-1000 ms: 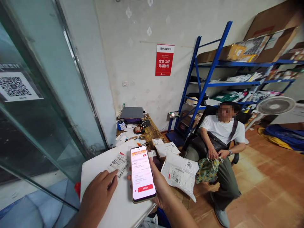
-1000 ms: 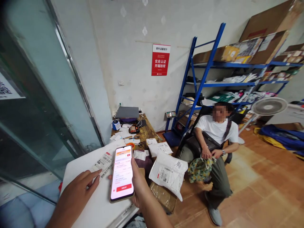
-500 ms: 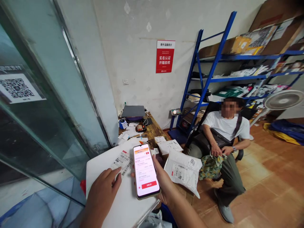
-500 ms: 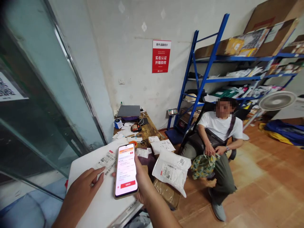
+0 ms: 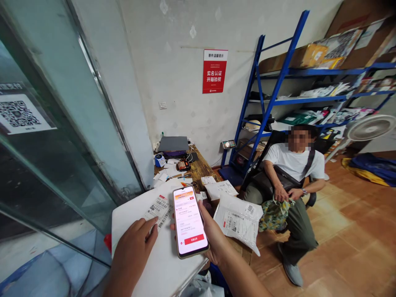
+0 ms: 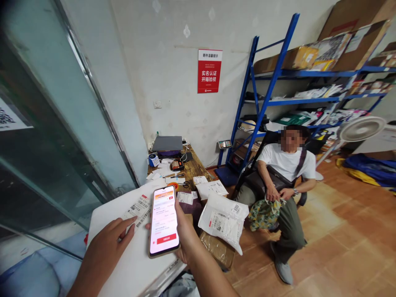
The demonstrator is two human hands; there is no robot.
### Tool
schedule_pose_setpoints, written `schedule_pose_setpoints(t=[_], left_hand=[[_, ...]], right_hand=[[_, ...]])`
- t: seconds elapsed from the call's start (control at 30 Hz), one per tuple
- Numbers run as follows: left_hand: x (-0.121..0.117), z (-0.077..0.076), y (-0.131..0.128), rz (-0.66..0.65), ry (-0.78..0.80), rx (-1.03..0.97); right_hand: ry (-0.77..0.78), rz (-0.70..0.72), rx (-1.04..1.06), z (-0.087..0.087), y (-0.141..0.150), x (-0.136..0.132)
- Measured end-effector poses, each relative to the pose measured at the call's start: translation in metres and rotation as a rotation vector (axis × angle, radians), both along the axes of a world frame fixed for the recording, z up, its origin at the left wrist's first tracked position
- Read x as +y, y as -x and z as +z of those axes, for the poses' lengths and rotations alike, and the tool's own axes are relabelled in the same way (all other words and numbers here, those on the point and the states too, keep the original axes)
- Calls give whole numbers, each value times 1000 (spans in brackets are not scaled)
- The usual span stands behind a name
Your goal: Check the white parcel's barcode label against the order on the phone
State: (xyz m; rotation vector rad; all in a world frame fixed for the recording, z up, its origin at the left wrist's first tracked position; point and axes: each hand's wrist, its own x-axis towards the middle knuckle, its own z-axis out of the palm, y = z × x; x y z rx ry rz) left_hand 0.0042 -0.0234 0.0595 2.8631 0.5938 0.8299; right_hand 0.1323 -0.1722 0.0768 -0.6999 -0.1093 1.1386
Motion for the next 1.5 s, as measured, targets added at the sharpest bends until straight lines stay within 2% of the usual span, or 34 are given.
schedule_pose_setpoints(t=[0.57,0.9,1.3,1.5], left_hand=[[2,-5,3,-110,-184,-50],[1,-7,-1,-52,-269,35],[4,-6,-5,-47,-165,114],[4,-3,-4,-69,-105,103]], right_hand=[[28,-7,15,1,1,0],[17,9,26,1,1,0],[30,-9,0,2,-1,1],[6,2,53,-1,-2,2]])
